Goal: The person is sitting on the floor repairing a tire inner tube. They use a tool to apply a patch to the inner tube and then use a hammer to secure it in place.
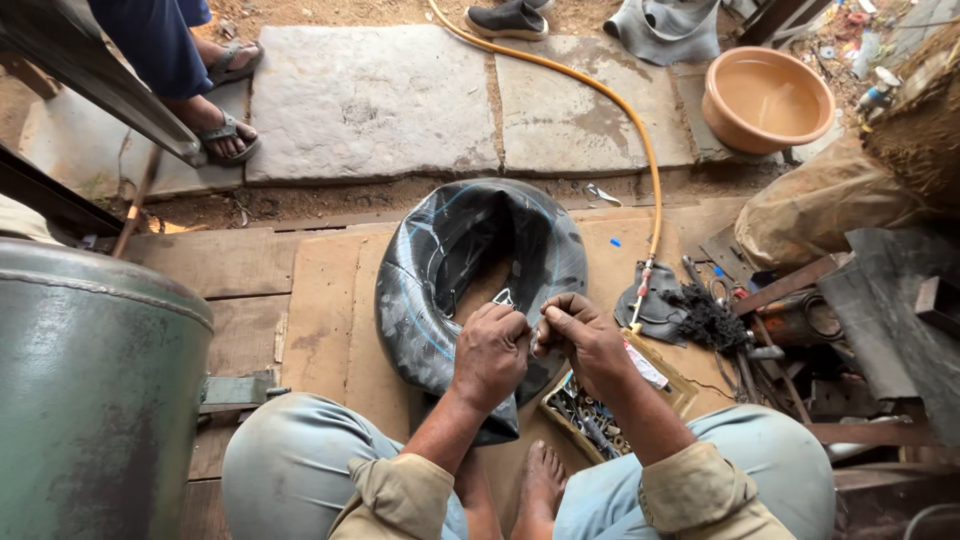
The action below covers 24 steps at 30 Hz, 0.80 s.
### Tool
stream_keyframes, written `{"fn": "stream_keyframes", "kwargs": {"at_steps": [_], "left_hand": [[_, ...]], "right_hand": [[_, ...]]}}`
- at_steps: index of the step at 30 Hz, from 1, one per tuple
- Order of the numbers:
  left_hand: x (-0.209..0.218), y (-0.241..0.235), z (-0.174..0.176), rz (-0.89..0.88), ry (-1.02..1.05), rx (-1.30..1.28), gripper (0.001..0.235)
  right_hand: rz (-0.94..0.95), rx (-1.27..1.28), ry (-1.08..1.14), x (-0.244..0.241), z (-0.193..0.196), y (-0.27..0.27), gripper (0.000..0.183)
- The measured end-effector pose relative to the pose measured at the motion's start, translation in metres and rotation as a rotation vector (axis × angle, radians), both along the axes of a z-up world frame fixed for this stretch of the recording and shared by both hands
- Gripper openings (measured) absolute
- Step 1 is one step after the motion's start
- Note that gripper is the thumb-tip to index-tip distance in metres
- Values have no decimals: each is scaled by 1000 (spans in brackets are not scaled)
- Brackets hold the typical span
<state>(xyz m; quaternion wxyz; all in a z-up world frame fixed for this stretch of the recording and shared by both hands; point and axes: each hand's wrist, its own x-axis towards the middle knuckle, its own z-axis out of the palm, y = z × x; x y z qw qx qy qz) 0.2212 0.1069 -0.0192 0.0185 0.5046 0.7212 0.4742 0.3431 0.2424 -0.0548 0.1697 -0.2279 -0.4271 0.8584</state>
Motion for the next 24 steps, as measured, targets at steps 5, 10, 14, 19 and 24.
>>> {"fn": "stream_keyframes", "kwargs": {"at_steps": [5,10,14,19,24], "left_hand": [[-2,-2,5,-12,-121,-1,14],[-3,-3,10,-22,-226,9,16],[-7,-2,1,-53,-533,-66,19],[-16,2,-23,-194,-895,85,23],[-19,10,-51,-211,-1230,172,18]], "right_hand": [[-36,53,-87,1,-5,10,12],[-34,53,-107,2,-13,15,13],[-21,68,-124,4,-17,17,12],[12,20,-59,1,-18,13,15],[4,-3,-74,1,-15,11,15]]}}
